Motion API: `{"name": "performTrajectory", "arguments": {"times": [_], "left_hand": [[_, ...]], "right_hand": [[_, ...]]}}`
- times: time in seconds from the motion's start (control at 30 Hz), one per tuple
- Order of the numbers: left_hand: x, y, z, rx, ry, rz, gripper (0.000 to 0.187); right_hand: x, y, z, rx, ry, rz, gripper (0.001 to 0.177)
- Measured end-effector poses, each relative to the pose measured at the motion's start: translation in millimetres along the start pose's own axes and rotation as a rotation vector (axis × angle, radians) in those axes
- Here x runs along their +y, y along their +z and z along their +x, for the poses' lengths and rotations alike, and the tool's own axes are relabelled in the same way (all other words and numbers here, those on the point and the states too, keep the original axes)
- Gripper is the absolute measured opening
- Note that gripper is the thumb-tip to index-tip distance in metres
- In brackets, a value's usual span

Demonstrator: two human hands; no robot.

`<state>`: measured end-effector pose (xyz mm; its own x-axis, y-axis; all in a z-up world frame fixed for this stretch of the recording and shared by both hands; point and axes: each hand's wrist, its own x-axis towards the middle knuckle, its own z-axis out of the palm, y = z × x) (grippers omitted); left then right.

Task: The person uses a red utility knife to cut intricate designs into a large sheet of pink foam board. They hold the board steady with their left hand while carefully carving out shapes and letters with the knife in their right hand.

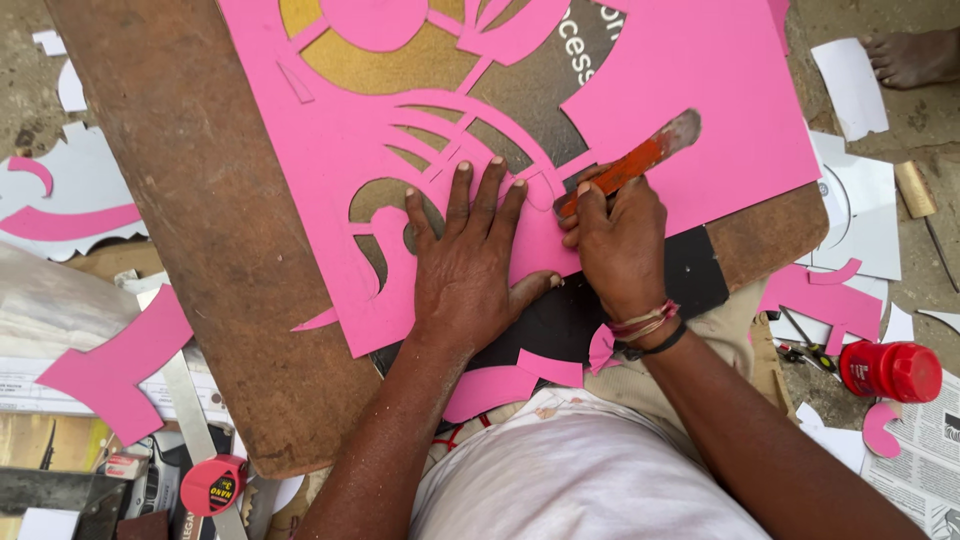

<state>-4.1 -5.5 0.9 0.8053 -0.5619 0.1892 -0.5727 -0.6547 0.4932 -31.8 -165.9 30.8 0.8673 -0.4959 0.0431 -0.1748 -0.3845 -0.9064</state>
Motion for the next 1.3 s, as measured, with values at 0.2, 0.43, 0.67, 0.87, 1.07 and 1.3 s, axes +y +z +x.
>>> {"name": "performTrajectory", "arguments": {"times": [0.2,0.43,0.67,0.87,1.07,1.3], "left_hand": [[0,-3,0,0.023,0.031,0.008,0.106],[-8,1,-10,0.015,0.011,0.007,0.108],[-5,-1,-11,0.032,-0.057,0.034,0.11],[-6,4,-10,0.024,-0.057,0.049,0.11],[-8,5,-11,0.025,-0.047,0.038,0.109],[-8,6,-11,0.03,-0.053,0.037,0.108]], "right_hand": [[4,-11,-5,-0.006,-0.003,-0.049,0.018],[-6,-43,19,-0.253,-0.288,0.057,0.016],[-1,-9,34,-0.351,-0.319,-0.061,0.016],[1,-9,36,-0.361,-0.325,-0.121,0.017],[-1,-6,37,-0.356,-0.347,-0.117,0.016],[-2,-3,33,-0.294,-0.561,-0.429,0.015]]}}
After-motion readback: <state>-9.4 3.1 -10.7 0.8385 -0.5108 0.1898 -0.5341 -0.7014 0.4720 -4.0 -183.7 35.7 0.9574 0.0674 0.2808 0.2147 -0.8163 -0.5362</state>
